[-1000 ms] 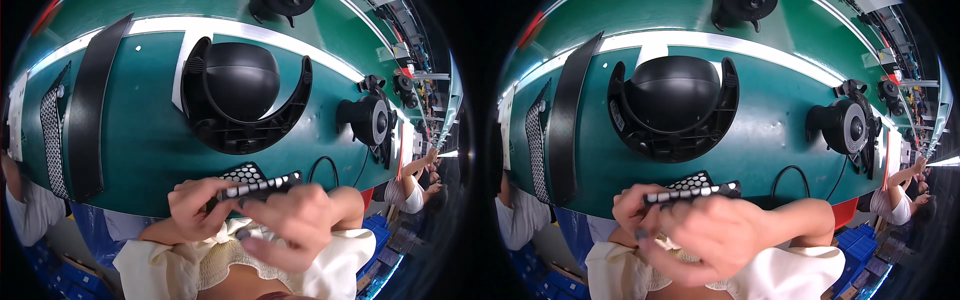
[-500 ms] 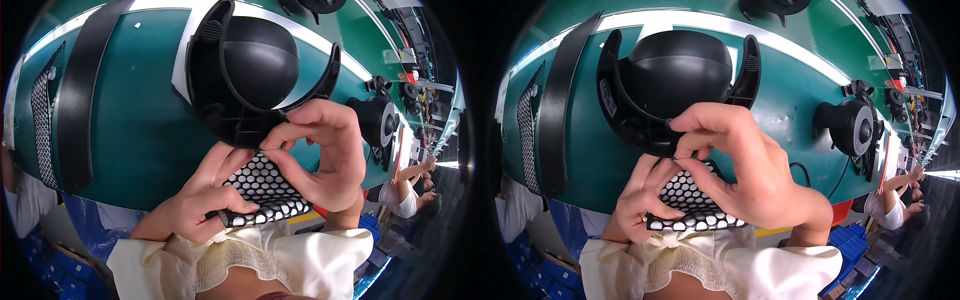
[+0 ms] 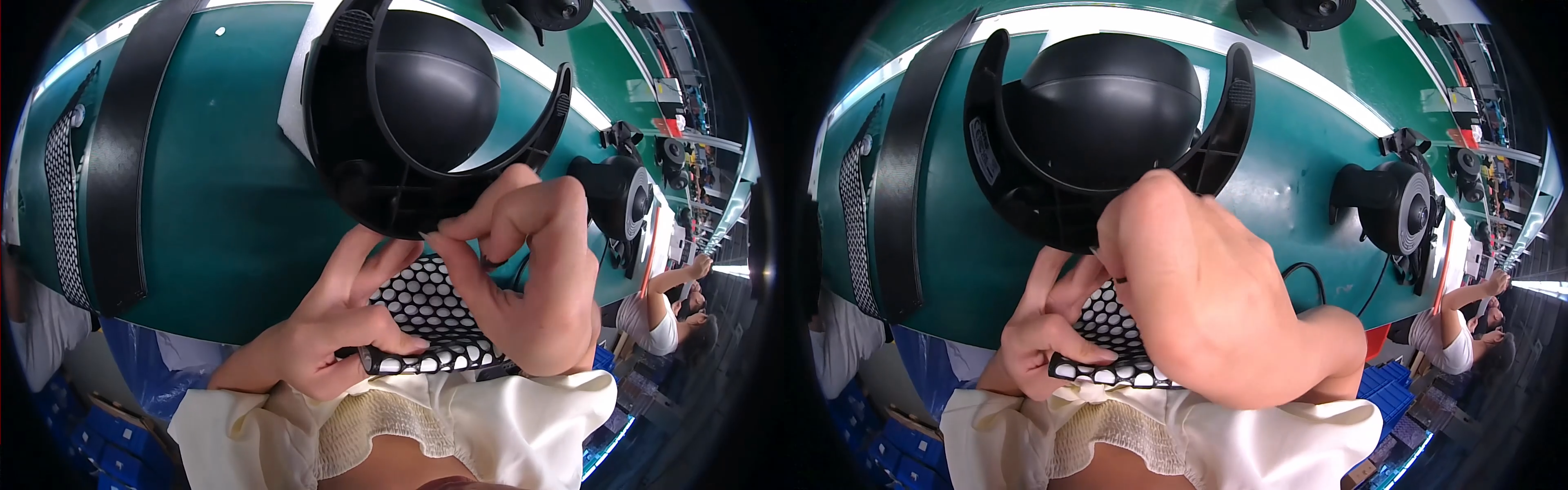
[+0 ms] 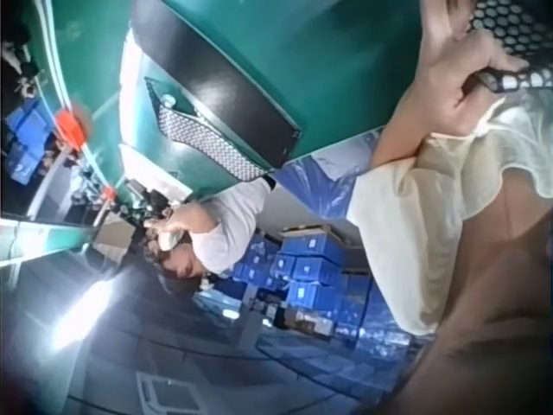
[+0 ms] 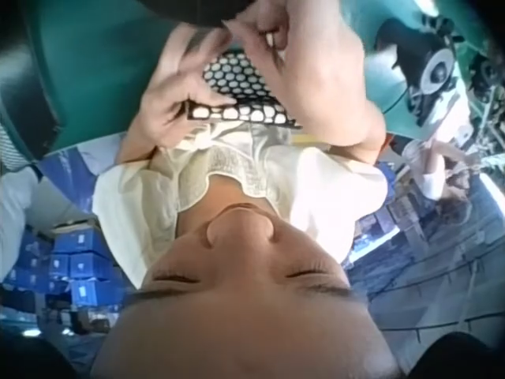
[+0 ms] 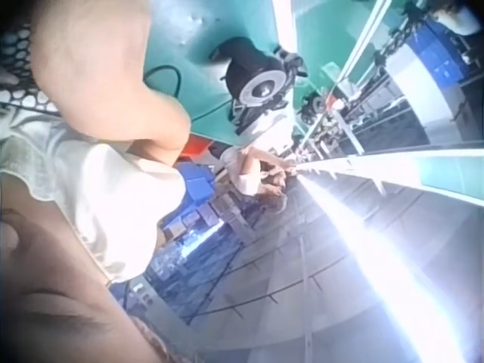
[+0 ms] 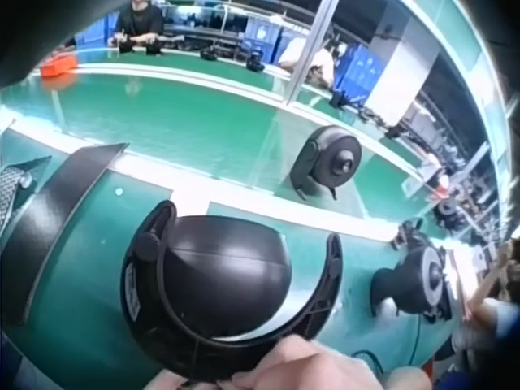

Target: Manually assemble various plastic parts into a housing on an assembly line.

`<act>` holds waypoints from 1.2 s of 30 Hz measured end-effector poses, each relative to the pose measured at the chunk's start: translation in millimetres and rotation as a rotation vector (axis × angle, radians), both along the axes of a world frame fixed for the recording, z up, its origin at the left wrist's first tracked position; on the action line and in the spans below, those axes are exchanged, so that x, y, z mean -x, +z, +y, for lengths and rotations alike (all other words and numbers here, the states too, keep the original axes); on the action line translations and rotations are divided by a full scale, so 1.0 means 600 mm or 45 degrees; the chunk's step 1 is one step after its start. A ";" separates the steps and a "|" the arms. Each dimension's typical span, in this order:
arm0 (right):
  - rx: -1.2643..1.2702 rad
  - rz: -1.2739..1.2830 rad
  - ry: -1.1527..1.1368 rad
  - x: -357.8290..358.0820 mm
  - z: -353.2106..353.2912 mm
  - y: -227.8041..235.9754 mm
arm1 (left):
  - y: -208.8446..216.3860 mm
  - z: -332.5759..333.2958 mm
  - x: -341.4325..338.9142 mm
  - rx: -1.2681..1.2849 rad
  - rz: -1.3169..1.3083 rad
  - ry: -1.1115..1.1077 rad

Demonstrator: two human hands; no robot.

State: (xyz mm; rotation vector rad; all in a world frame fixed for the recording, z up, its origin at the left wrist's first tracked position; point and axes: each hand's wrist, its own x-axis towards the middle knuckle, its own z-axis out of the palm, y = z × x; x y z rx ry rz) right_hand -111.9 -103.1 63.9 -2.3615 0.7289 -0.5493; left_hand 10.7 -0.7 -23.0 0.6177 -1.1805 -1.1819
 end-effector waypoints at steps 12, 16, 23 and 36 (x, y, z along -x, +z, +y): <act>-0.180 -0.312 -0.150 0.065 -0.045 -0.020 | 0.013 -0.007 -0.002 -0.160 0.025 -0.026; -0.217 -0.234 -0.106 0.066 -0.050 -0.030 | 0.008 -0.010 -0.003 -0.080 0.035 -0.006; -0.312 -0.256 -0.163 0.061 -0.049 -0.022 | 0.011 -0.013 0.011 -0.108 0.110 0.106; -0.131 -0.295 -0.252 0.061 -0.037 -0.034 | 0.012 -0.004 0.010 -0.212 0.212 0.182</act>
